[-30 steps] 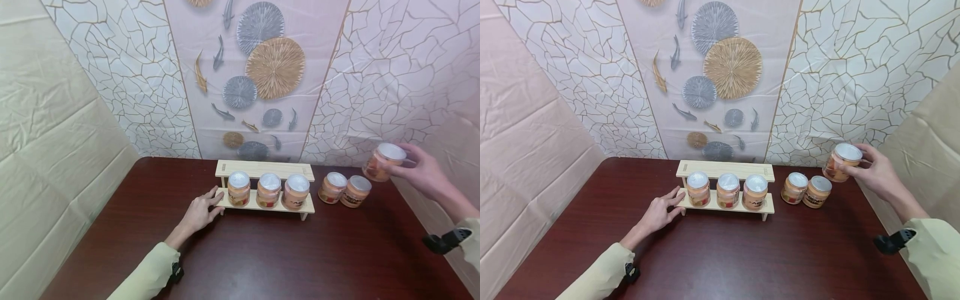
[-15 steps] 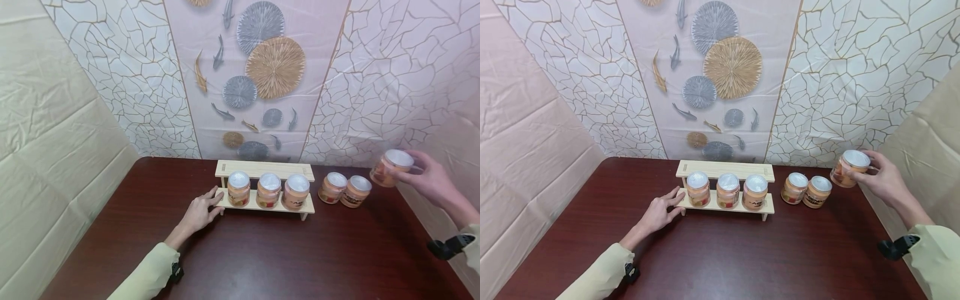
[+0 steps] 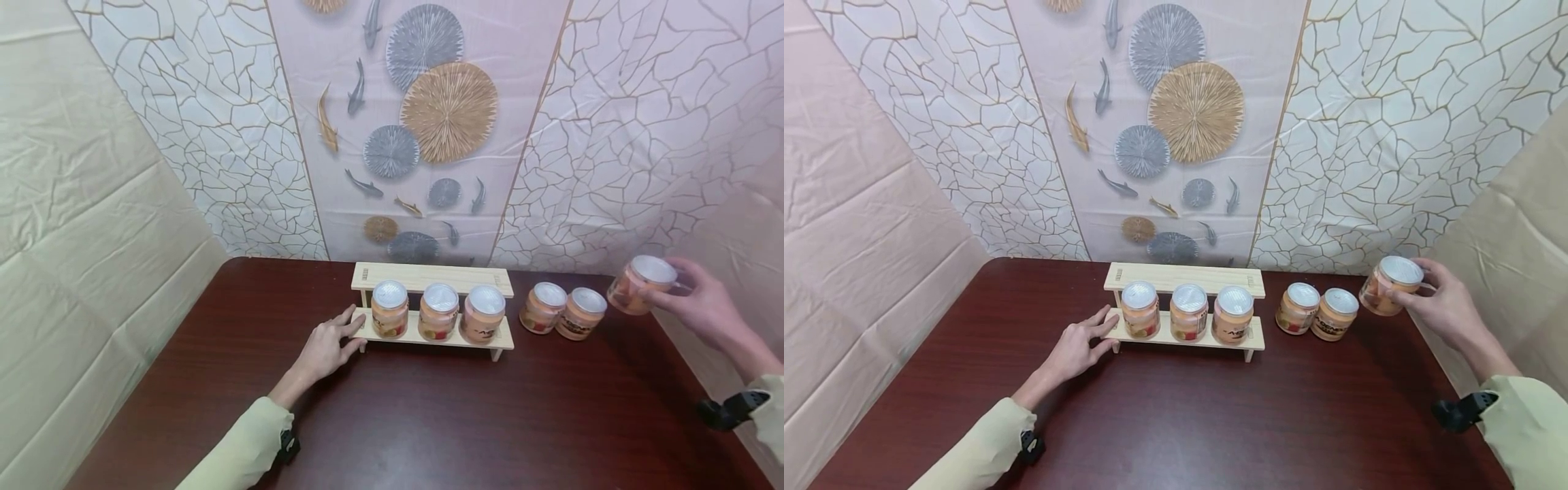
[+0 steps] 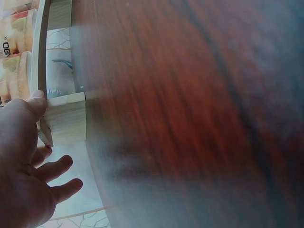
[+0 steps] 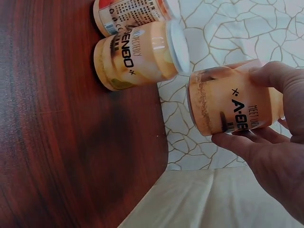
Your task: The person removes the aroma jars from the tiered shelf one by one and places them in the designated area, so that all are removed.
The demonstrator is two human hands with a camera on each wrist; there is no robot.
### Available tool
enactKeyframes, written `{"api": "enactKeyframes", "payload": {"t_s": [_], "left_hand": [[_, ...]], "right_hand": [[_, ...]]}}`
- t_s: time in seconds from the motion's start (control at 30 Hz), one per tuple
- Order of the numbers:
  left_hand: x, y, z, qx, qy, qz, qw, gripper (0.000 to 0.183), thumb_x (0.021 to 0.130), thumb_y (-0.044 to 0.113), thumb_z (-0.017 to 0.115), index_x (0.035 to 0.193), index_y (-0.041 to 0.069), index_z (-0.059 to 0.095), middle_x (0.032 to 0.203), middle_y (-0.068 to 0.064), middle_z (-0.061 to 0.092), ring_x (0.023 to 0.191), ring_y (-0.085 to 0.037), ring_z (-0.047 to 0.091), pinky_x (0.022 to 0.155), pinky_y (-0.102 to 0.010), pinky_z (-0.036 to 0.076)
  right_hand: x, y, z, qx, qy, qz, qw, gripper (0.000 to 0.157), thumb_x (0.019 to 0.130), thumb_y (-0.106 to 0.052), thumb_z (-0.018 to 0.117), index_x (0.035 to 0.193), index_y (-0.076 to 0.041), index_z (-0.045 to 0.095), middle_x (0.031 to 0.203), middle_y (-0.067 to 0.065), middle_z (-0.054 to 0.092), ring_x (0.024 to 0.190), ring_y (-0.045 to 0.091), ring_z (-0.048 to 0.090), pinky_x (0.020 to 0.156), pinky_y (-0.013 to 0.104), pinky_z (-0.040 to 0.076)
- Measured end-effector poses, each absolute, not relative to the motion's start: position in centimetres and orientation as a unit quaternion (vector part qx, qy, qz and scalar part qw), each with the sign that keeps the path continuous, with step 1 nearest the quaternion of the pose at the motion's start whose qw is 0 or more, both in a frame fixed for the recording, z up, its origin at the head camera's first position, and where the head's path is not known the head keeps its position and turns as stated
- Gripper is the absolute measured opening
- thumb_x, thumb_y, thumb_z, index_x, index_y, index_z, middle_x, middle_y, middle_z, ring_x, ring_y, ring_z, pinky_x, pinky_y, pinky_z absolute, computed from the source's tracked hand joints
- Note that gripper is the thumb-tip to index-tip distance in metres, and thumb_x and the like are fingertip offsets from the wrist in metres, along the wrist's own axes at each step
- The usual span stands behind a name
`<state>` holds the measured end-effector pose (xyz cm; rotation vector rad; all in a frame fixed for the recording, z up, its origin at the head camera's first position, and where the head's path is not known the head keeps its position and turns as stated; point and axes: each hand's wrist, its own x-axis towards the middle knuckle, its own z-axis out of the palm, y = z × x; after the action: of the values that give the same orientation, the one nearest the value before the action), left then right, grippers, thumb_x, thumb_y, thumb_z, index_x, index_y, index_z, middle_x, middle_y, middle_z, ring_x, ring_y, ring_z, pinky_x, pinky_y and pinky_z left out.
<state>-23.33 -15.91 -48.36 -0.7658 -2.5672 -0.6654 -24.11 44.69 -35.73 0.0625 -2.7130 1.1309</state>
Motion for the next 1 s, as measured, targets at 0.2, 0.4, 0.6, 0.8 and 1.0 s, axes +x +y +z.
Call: {"api": "enactKeyframes", "payload": {"t_s": [0.2, 0.4, 0.6, 0.8, 1.0], "left_hand": [[-23.3, -15.9, -48.4, -0.274, -0.914, -0.235, 0.185, 0.048, 0.088, 0.020, 0.080, 0.130, 0.001, 0.067, 0.137, -0.029, 0.054, 0.104, -0.046, 0.065, 0.082, -0.054, 0.053], [-23.2, -15.9, -48.5, -0.271, -0.914, -0.240, 0.185, 0.047, 0.088, 0.019, 0.079, 0.130, 0.002, 0.067, 0.138, -0.029, 0.054, 0.104, -0.047, 0.064, 0.083, -0.054, 0.053], [-22.6, -16.0, -49.2, -0.268, -0.915, -0.244, 0.176, 0.046, 0.088, 0.019, 0.079, 0.130, 0.002, 0.067, 0.138, -0.028, 0.054, 0.105, -0.047, 0.064, 0.083, -0.054, 0.053], [-22.8, -16.0, -49.1, -0.274, -0.914, -0.239, 0.181, 0.047, 0.088, 0.020, 0.080, 0.129, 0.001, 0.067, 0.137, -0.029, 0.054, 0.104, -0.047, 0.065, 0.083, -0.054, 0.053], [-23.4, -16.0, -48.6, -0.272, -0.914, -0.239, 0.185, 0.048, 0.087, 0.021, 0.080, 0.130, 0.003, 0.067, 0.138, -0.029, 0.054, 0.105, -0.047, 0.064, 0.084, -0.055, 0.053]], "right_hand": [[-24.0, 44.7, -36.5, 0.019, -0.919, 0.380, 0.104, 0.075, 0.093, -0.018, 0.073, 0.147, 0.009, 0.028, 0.135, 0.045, 0.040, 0.096, -0.008, 0.052, 0.069, 0.005, 0.041], [-23.8, 45.0, -37.2, 0.015, -0.924, 0.369, 0.100, 0.074, 0.094, -0.021, 0.073, 0.147, 0.008, 0.030, 0.136, 0.043, 0.040, 0.112, 0.021, 0.060, 0.069, 0.006, 0.040], [-23.5, 45.2, -38.7, 0.024, -0.925, 0.371, 0.086, 0.075, 0.095, -0.019, 0.071, 0.147, 0.012, 0.027, 0.137, 0.045, 0.037, 0.117, 0.039, 0.058, 0.068, 0.005, 0.040], [-23.6, 45.1, -39.5, 0.018, -0.922, 0.376, 0.087, 0.075, 0.096, -0.019, 0.070, 0.147, 0.013, 0.025, 0.140, 0.046, 0.034, 0.118, 0.067, 0.037, 0.068, 0.004, 0.039], [-23.8, 45.3, -39.8, 0.017, -0.921, 0.381, 0.085, 0.075, 0.097, -0.021, 0.068, 0.148, 0.013, 0.025, 0.156, 0.036, 0.017, 0.123, 0.062, 0.038, 0.069, 0.004, 0.039]]}}
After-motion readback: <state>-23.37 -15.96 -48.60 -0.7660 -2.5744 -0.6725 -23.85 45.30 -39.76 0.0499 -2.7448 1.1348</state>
